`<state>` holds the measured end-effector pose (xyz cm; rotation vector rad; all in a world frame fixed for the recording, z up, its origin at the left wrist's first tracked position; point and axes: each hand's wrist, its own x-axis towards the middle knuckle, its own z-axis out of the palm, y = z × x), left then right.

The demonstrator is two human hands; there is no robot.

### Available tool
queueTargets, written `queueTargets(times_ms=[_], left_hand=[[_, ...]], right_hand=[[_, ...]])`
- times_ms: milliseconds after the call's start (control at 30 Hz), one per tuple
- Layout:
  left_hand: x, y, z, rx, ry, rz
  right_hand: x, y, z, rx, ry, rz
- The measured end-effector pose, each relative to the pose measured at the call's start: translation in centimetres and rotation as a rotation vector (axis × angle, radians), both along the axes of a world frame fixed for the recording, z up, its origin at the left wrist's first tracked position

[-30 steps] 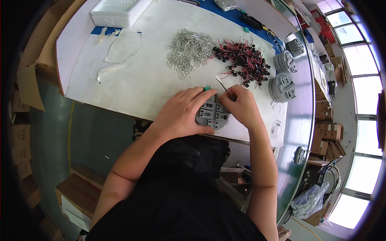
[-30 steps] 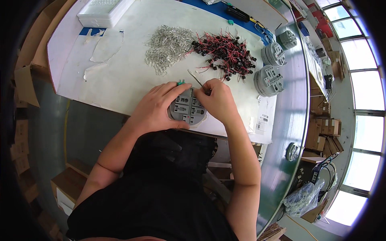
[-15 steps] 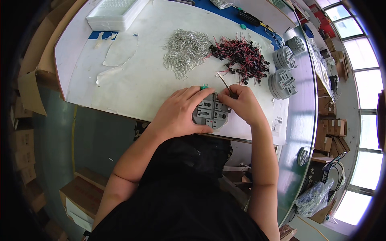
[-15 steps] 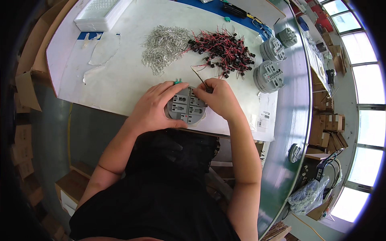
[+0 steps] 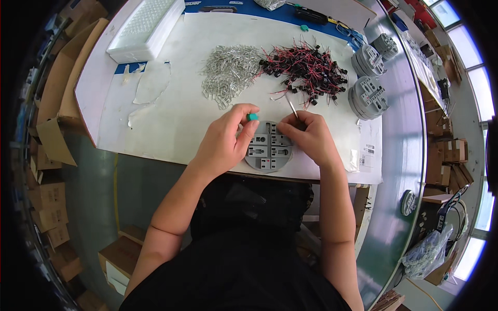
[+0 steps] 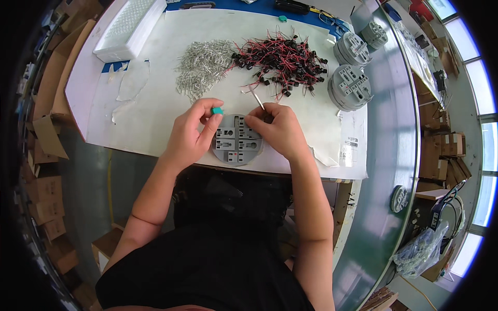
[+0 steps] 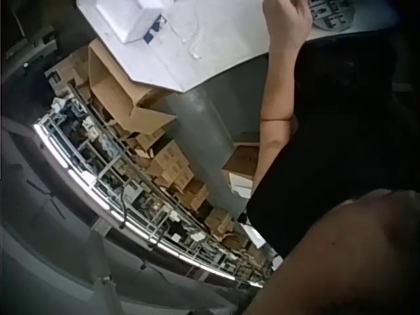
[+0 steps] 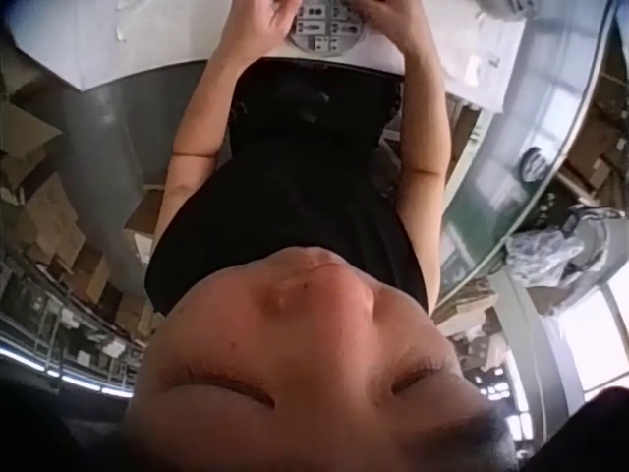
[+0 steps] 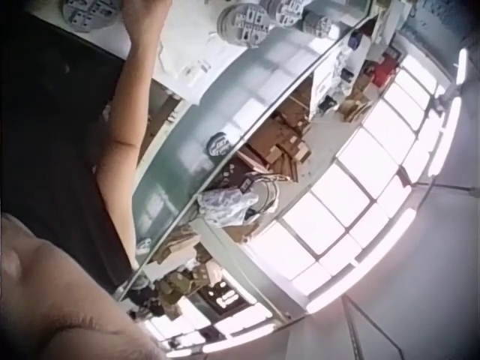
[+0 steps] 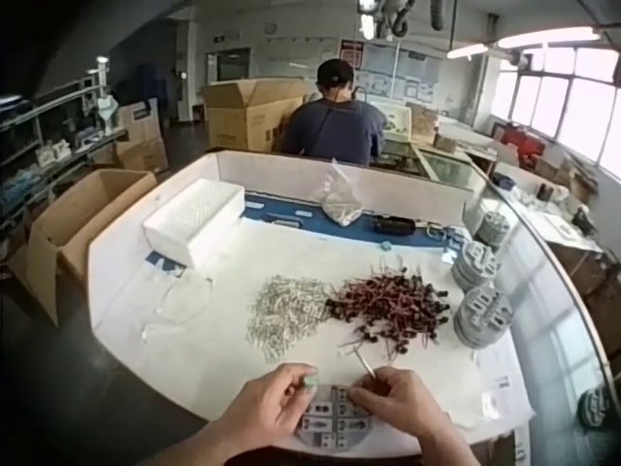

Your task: Assembling small electronic components onto a circular base using a small manual tool.

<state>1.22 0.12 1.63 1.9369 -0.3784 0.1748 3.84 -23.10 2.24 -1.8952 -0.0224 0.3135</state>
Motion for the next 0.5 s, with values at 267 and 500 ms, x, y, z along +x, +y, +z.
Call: queueTargets(times_ms=[267, 500], left_hand=[[0.5, -2.6, -2.0, 0.068, -0.22, 0.022], [1.7, -1.3, -1.3, 0.093, -0.14, -0.109]], right_hand=[[0.6, 0.5, 0.9, -0.165, 0.019, 0.053], [-0.2, 0.0, -1.0, 0.007, -0.005, -0.045]])
